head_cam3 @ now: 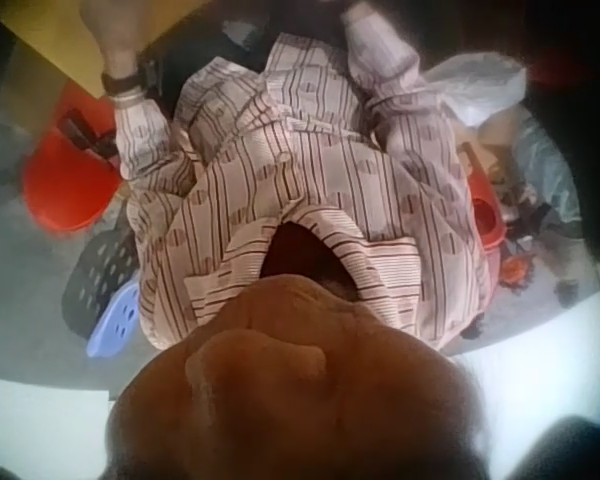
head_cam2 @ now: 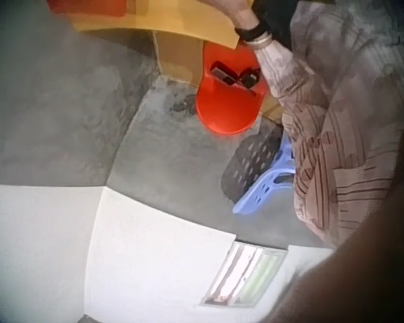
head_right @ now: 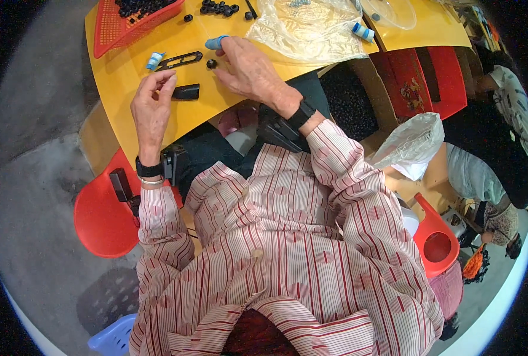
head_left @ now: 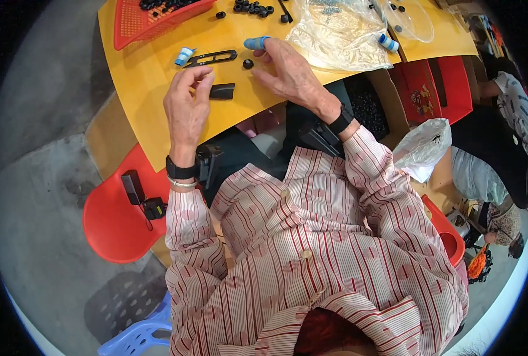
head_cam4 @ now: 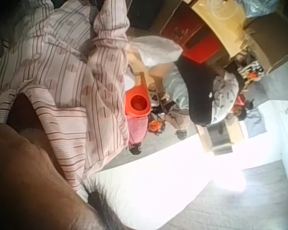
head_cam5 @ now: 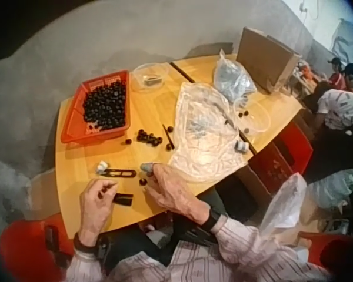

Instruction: The person assembles small components by picking up black plastic pieces from the table and inserting small parts into them by hand.

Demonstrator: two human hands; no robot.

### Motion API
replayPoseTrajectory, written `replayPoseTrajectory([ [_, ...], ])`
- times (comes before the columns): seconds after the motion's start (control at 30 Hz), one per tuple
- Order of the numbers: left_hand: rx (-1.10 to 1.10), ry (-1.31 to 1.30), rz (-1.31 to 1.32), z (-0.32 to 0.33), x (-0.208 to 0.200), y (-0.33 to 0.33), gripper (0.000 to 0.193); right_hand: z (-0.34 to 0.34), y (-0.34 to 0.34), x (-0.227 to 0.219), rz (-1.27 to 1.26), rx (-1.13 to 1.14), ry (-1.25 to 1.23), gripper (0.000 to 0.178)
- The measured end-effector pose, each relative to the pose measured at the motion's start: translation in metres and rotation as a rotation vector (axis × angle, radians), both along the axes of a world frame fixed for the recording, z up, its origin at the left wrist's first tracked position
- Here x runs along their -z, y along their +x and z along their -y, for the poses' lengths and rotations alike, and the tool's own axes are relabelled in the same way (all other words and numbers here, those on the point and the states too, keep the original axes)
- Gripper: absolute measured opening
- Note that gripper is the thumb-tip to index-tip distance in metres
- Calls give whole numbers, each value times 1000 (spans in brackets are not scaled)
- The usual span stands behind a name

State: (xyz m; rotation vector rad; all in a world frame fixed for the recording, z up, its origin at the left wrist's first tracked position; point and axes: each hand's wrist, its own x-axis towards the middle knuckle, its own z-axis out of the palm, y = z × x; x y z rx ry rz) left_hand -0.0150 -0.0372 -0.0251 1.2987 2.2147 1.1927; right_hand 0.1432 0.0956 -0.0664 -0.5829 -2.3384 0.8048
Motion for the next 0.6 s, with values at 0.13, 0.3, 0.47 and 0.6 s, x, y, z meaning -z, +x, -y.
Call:
replayPoseTrajectory([
  [0.13,34,73,90,-10,-2,15,14,1,-6,-6,55,15,44,33],
  [0.3,25,58,193,-13,-2,23,13,3,-4,-9,66,-27,36,29],
  [0.47,-10,69,411,-10,3,28,15,11,-2,-21,-36,-21,-107,27],
  [0.6,37,124,815,-9,-2,35,23,24,0,-36,-83,-62,-219,26],
])
